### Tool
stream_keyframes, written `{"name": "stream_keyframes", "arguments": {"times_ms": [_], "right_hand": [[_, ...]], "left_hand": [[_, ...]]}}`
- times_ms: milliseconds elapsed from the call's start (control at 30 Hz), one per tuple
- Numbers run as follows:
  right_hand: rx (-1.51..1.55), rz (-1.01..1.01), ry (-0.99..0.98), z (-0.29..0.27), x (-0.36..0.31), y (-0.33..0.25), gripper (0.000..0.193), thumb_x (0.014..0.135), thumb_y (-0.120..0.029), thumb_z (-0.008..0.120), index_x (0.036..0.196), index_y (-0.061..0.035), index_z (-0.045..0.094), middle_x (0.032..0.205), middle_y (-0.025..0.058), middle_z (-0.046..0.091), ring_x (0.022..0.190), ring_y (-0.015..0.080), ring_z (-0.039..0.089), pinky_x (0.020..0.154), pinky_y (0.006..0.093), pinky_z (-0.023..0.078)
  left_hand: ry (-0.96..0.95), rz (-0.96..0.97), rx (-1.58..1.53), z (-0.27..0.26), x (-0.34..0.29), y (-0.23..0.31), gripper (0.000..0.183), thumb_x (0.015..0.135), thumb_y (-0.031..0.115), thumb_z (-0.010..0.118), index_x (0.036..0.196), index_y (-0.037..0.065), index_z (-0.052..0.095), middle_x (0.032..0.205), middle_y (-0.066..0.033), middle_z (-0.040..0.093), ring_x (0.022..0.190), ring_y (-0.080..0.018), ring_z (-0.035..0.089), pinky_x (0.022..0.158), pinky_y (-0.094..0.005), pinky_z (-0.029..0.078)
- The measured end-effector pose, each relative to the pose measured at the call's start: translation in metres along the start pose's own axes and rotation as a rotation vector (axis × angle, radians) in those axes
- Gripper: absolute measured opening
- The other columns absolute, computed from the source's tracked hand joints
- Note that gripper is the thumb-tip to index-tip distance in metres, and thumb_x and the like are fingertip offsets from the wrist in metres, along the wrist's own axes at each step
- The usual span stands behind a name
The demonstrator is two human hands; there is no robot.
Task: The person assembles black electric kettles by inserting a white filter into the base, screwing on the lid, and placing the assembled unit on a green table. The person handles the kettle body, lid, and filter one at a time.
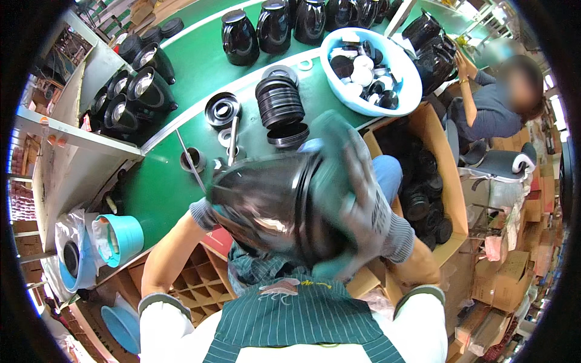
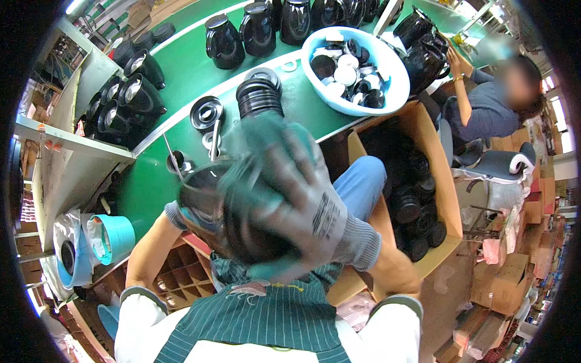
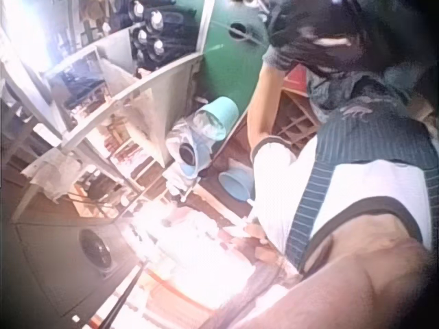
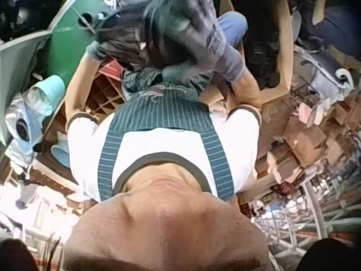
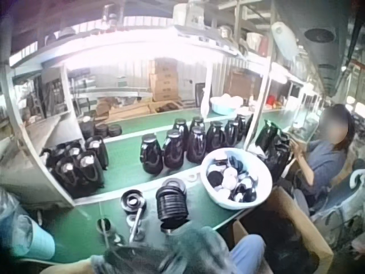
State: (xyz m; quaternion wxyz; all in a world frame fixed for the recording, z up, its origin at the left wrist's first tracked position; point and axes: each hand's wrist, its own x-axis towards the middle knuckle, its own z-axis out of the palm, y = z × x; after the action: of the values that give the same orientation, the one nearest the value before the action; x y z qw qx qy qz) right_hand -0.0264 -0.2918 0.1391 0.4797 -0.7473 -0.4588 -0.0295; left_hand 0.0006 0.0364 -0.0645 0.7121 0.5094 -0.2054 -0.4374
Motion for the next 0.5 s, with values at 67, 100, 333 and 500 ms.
{"name": "stream_keyframes", "arguments": {"times_ms": [67,100,333,500], "right_hand": [[0.389,0.385,0.182,0.009,-0.025,0.031,0.088,0.096,-0.07,0.053,0.157,-0.0125,0.026,0.166,0.0225,0.023,0.151,0.0415,0.03,0.122,0.0562,0.022],[0.583,0.587,0.292,0.013,-0.038,0.042,0.091,0.098,-0.068,0.051,0.161,-0.0111,0.018,0.168,0.02,0.02,0.153,0.0384,0.027,0.124,0.0528,0.02],[0.964,0.89,0.488,0.019,-0.01,0.064,0.073,0.11,-0.048,0.042,0.166,-0.0074,0.019,0.159,0.0141,0.04,0.137,0.0232,0.05,0.109,0.0375,0.047],[1.004,0.796,0.419,0.022,0.02,0.07,0.072,0.111,-0.052,0.039,0.164,-0.0053,0.026,0.159,0.0163,0.043,0.141,0.0235,0.051,0.115,0.0363,0.046]], "left_hand": [[0.248,0.196,0.298,-0.037,-0.02,-0.02,0.059,0.102,0.007,0.063,0.156,0.004,0.041,0.157,-0.0151,0.047,0.139,-0.0271,0.052,0.115,-0.0409,0.047],[0.354,0.307,-0.084,-0.031,-0.022,-0.01,0.056,0.099,0.008,0.065,0.153,0.004,0.047,0.151,-0.0152,0.054,0.134,-0.0262,0.057,0.112,-0.0397,0.05],[0.816,0.742,1.315,0.075,-0.003,0.134,0.037,0.081,0.015,0.074,0.115,0.001,0.075,0.112,-0.0172,0.077,0.103,-0.0313,0.077,0.093,-0.0376,0.058],[0.839,0.747,1.55,0.074,-0.014,0.126,0.028,0.086,0.007,0.068,0.112,0.003,0.076,0.111,-0.0181,0.076,0.1,-0.0333,0.076,0.086,-0.037,0.062]]}}
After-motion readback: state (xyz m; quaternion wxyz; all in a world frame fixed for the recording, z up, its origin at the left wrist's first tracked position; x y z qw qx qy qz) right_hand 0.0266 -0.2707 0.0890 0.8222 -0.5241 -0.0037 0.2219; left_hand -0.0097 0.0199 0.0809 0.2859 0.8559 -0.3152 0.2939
